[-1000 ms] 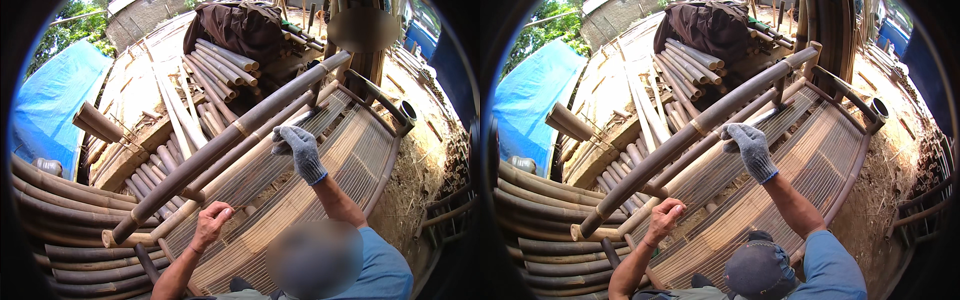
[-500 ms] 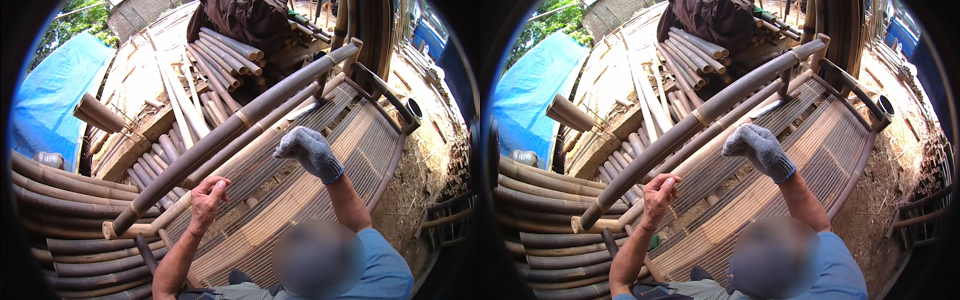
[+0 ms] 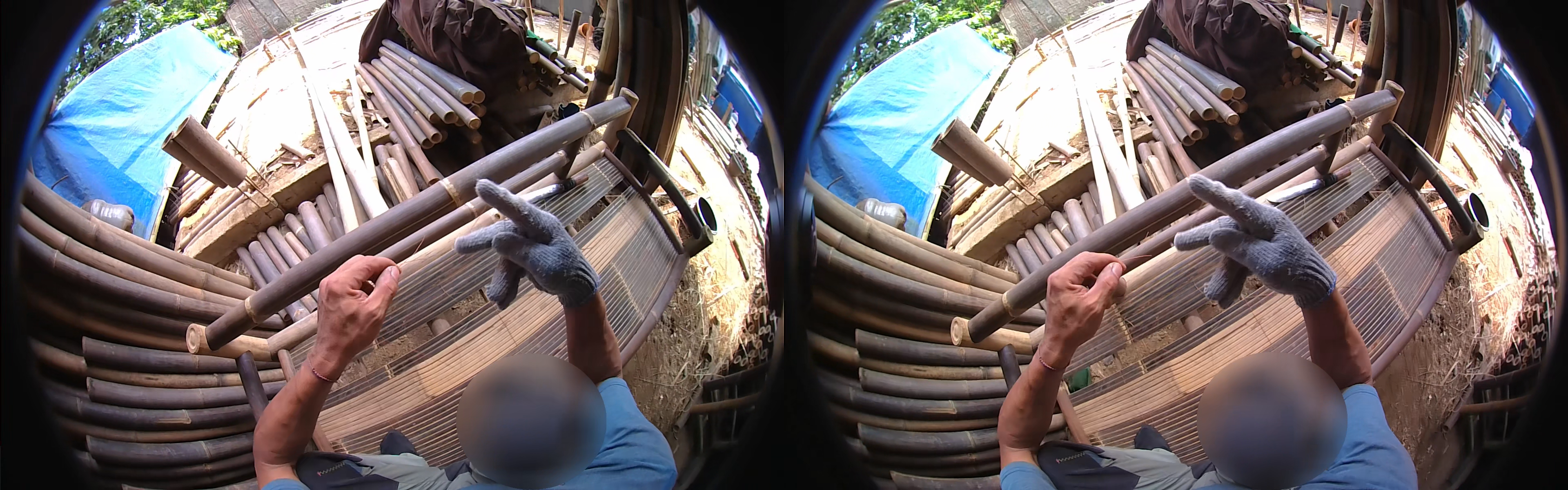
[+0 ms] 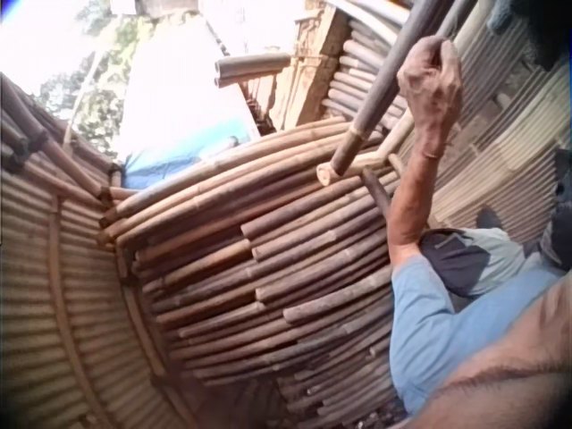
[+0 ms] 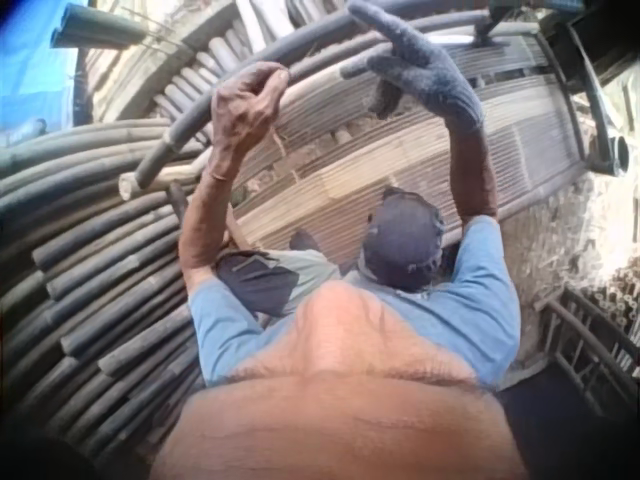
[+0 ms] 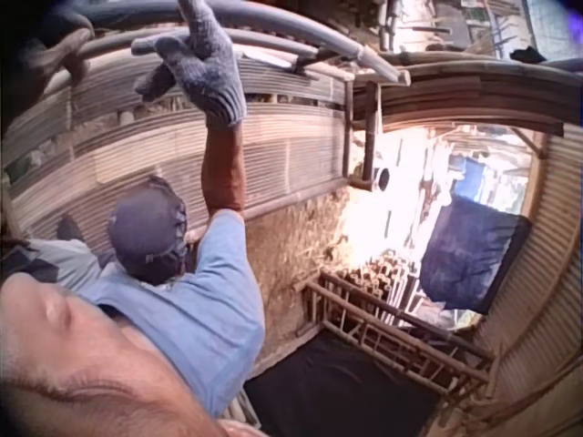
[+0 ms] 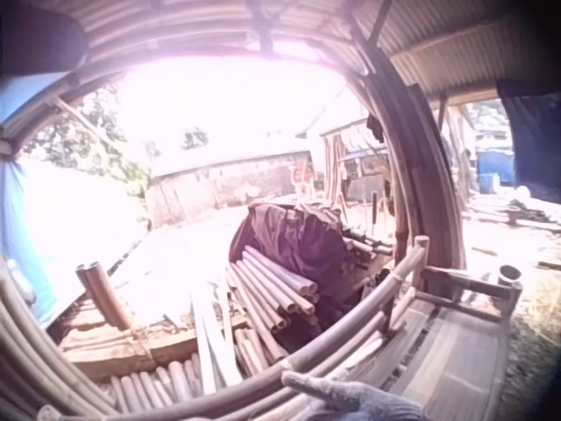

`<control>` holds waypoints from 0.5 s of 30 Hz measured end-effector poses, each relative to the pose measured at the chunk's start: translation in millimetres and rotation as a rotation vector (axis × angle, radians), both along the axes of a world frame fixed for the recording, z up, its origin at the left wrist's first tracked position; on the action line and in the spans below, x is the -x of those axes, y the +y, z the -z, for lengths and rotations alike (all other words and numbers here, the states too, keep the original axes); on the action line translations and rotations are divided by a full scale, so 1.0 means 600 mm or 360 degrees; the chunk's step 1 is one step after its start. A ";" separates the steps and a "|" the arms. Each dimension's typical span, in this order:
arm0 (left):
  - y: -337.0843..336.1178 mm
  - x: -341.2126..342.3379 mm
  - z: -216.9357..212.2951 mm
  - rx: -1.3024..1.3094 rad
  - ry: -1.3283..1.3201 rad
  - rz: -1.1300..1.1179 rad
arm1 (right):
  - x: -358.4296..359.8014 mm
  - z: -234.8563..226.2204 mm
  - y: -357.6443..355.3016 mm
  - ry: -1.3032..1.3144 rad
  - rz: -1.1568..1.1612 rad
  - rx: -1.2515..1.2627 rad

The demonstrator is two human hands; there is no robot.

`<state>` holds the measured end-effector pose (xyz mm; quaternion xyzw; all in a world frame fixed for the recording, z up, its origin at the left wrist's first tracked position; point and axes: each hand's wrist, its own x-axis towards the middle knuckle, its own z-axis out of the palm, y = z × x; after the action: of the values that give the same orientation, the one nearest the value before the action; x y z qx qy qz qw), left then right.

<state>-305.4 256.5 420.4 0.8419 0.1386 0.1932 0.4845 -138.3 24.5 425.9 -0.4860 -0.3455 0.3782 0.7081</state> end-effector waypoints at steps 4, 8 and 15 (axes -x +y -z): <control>-0.013 0.001 -0.088 -0.0295 0.0041 0.0075 | 0.036 -0.053 0.054 -0.0553 -0.0251 0.0428; -0.019 0.004 -0.137 -0.0396 0.0072 0.0163 | 0.062 -0.081 0.090 -0.1007 0.0024 0.0318; 0.027 0.031 -0.200 0.0049 0.0233 0.0257 | 0.035 -0.113 0.098 -0.2128 0.0732 -0.0103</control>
<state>-324.3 272.7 540.4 0.8546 0.1082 0.0894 0.5000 -159.6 83.1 493.8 -0.6535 -0.6059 -0.1709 0.4203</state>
